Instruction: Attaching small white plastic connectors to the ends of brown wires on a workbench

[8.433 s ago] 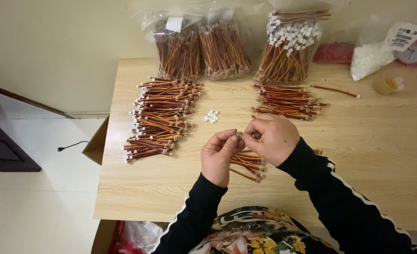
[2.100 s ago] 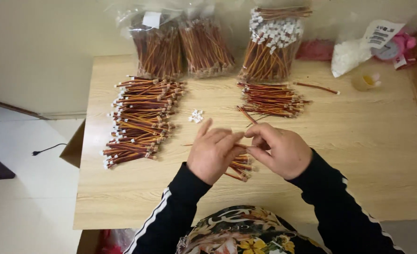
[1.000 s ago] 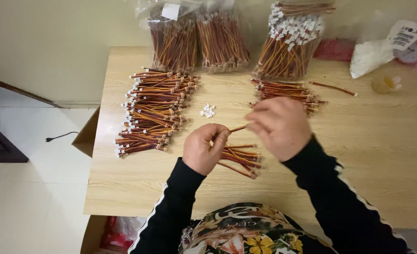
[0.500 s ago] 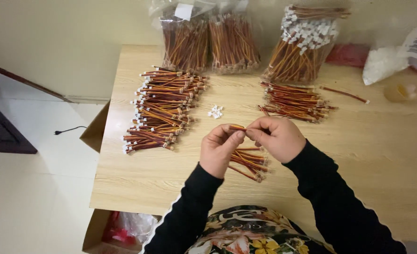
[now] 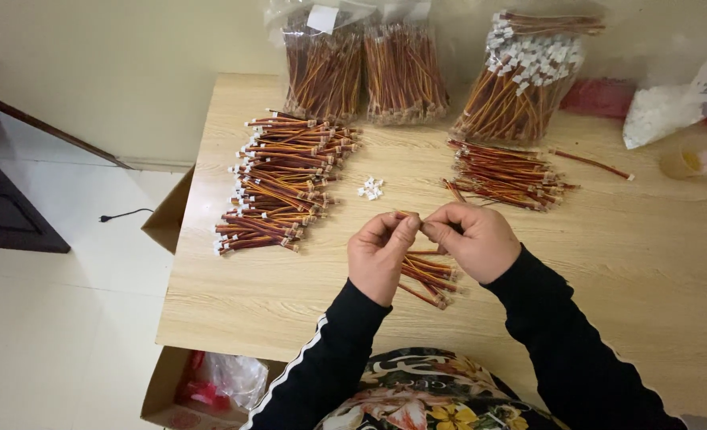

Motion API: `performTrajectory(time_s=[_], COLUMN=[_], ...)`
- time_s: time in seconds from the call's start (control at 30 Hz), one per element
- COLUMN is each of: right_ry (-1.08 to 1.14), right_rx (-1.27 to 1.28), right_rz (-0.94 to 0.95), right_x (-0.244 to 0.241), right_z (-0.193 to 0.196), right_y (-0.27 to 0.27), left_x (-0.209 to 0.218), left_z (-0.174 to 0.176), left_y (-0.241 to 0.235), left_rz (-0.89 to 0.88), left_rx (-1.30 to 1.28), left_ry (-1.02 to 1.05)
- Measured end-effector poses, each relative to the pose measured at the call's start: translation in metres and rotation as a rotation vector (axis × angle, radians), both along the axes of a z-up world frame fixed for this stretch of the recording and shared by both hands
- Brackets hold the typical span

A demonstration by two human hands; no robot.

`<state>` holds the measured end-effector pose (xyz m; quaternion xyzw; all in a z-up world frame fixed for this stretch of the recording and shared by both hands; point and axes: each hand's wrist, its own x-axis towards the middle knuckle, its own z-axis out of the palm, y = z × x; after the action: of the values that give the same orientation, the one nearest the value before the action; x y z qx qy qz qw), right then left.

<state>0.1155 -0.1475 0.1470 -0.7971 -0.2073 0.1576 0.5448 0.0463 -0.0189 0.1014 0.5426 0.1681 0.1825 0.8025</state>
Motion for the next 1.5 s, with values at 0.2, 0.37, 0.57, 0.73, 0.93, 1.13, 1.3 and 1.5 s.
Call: performTrajectory(time_s=[0.2, 0.37, 0.57, 0.73, 0.93, 1.13, 1.3, 1.5], right_ry=[-0.071, 0.027, 0.157, 0.173, 0.225, 0.299, 0.247, 0.247], right_rx=[-0.131, -0.270, -0.144, -0.208, -0.196, -0.238, -0.373, -0.459], right_rz=[0.050, 0.090, 0.053, 0.059, 0.149, 0.113, 0.138, 0.116], right_x=[0.000, 0.002, 0.000, 0.005, 0.008, 0.003, 0.004, 0.007], right_z=[0.002, -0.004, 0.005, 0.003, -0.008, -0.021, -0.040, -0.046], right_y=[-0.001, -0.002, 0.006, -0.001, 0.000, 0.007, 0.007, 0.010], left_x=[-0.005, -0.006, -0.004, -0.005, -0.009, -0.020, -0.025, -0.014], left_z=[0.011, -0.007, -0.019, -0.013, -0.024, -0.047, -0.069, -0.055], left_y=[0.008, 0.007, 0.005, 0.010, 0.014, 0.007, 0.012, 0.016], left_rz=[0.077, 0.072, -0.030, -0.056, -0.020, 0.027, -0.016, -0.027], left_rx=[0.279, 0.330, 0.090, -0.011, 0.029, 0.132, 0.131, 0.175], left_ry=[-0.015, 0.010, 0.045, 0.097, 0.158, 0.219, 0.236, 0.273])
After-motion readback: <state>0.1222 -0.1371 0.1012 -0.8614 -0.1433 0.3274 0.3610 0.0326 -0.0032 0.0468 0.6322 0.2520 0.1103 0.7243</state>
